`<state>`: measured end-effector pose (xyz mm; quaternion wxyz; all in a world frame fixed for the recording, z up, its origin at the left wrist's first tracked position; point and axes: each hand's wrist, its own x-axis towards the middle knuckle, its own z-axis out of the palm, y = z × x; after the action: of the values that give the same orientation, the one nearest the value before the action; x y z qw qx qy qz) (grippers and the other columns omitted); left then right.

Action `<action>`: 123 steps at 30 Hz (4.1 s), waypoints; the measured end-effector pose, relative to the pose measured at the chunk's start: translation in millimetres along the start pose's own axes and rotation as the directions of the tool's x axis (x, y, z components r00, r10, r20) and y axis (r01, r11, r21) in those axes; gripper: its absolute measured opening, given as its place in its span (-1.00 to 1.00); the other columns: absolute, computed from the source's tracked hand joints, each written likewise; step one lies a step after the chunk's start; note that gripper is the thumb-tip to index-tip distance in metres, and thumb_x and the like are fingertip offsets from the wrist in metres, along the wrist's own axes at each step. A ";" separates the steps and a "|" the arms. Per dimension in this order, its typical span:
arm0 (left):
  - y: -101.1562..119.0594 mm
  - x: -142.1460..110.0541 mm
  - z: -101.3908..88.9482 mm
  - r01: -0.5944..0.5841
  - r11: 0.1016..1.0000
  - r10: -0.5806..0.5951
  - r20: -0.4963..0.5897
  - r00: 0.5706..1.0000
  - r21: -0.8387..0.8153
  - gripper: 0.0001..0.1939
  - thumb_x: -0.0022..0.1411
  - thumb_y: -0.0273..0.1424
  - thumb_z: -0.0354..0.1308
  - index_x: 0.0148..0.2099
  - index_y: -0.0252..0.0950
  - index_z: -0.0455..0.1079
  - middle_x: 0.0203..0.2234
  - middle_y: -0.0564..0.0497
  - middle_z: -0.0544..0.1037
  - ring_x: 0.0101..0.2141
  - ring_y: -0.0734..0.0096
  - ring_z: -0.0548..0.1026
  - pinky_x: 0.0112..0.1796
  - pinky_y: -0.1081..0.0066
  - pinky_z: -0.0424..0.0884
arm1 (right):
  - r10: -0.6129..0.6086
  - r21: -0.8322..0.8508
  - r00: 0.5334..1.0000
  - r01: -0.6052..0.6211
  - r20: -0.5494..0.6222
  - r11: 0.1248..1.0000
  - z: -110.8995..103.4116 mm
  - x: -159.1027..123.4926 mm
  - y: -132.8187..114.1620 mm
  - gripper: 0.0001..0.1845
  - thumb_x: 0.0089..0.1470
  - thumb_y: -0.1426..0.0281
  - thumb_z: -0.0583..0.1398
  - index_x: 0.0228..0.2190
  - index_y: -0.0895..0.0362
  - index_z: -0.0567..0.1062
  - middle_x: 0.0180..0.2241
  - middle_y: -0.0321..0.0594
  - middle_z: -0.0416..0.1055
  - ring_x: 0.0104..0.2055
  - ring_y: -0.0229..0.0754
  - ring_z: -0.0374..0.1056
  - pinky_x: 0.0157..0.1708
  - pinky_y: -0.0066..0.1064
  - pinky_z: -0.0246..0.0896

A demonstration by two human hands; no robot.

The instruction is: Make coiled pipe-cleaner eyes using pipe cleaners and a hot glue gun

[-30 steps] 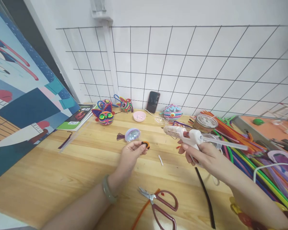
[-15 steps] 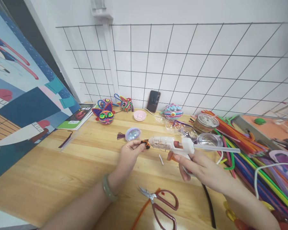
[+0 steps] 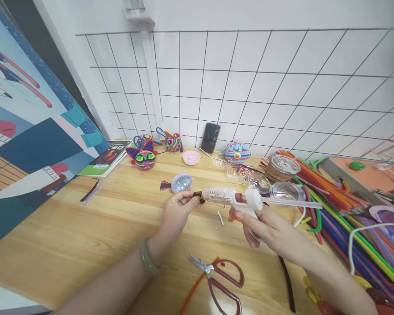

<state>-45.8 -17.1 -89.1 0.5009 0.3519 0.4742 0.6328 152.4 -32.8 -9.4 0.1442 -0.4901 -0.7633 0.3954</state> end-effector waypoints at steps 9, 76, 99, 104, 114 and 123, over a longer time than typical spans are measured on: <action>-1.6 0.8 0.1 0.002 1.000 -0.002 0.010 1.000 -0.009 -0.83 -0.14 -0.43 0.30 -0.41 -0.34 0.45 -0.54 0.04 0.56 -0.47 0.47 0.49 -0.35 0.49 0.39 | -0.015 -0.041 1.000 0.015 0.007 0.999 0.6 -2.1 4.7 -0.45 0.14 0.08 -0.10 -0.70 0.12 0.31 -0.71 -0.28 0.32 -0.56 -0.22 0.29 -0.39 -0.42 0.16; -0.8 0.3 0.4 -0.005 0.998 0.004 0.005 1.000 0.059 -0.83 -0.16 -0.40 0.29 -0.43 -0.34 0.46 -0.54 0.00 0.57 -0.47 0.41 0.50 -0.36 0.45 0.40 | -0.012 -0.050 0.999 0.010 -0.036 0.999 0.7 -4.5 0.2 -0.52 0.15 0.08 -0.10 -0.47 0.17 0.38 -0.72 -0.35 0.28 -0.60 -0.25 0.27 -0.42 -0.45 0.14; -3.0 -0.2 0.1 -0.007 0.997 0.007 0.002 1.000 0.071 -0.84 -0.16 -0.41 0.30 -0.43 -0.34 0.46 -0.52 0.00 0.57 -0.46 0.42 0.49 -0.37 0.48 0.39 | -0.017 -0.040 1.000 0.016 -0.024 0.999 3.1 -4.5 0.2 -0.51 0.15 0.09 -0.10 -0.48 0.18 0.40 -0.72 -0.34 0.27 -0.62 -0.26 0.24 -0.44 -0.46 0.14; -3.9 0.6 -1.2 -0.020 0.997 0.020 -0.002 1.000 0.075 -0.82 -0.17 -0.39 0.30 -0.43 -0.33 0.46 -0.52 -0.01 0.57 -0.45 0.39 0.50 -0.37 0.46 0.39 | -0.017 -0.050 0.999 0.015 -0.038 0.999 1.9 -5.2 -0.5 -0.53 0.15 0.11 -0.10 -0.49 0.17 0.39 -0.71 -0.34 0.27 -0.60 -0.25 0.25 -0.44 -0.45 0.14; -5.3 1.0 -1.3 -0.018 0.998 0.018 0.000 1.000 0.064 -0.83 -0.17 -0.40 0.29 -0.43 -0.33 0.46 -0.50 -0.02 0.58 -0.44 0.39 0.50 -0.35 0.44 0.39 | -0.014 -0.077 0.999 0.010 -0.045 0.997 2.4 -4.6 -0.6 -0.52 0.15 0.10 -0.11 -0.50 0.16 0.38 -0.71 -0.34 0.27 -0.59 -0.24 0.25 -0.42 -0.45 0.14; -4.4 1.5 -0.7 -0.013 0.997 0.014 -0.008 1.000 0.073 -0.85 -0.16 -0.42 0.29 -0.43 -0.32 0.45 -0.53 0.02 0.57 -0.46 0.44 0.49 -0.37 0.48 0.38 | 0.004 -0.073 1.000 -0.006 -0.024 0.997 1.7 -5.5 -3.5 -0.55 0.15 0.11 -0.11 -0.44 0.17 0.37 -0.71 -0.35 0.26 -0.60 -0.24 0.24 -0.44 -0.45 0.14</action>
<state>-45.5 -15.6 -93.5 0.4814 0.3703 0.4966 0.6201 151.8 -39.0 -7.0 0.1341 -0.5017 -0.7742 0.3617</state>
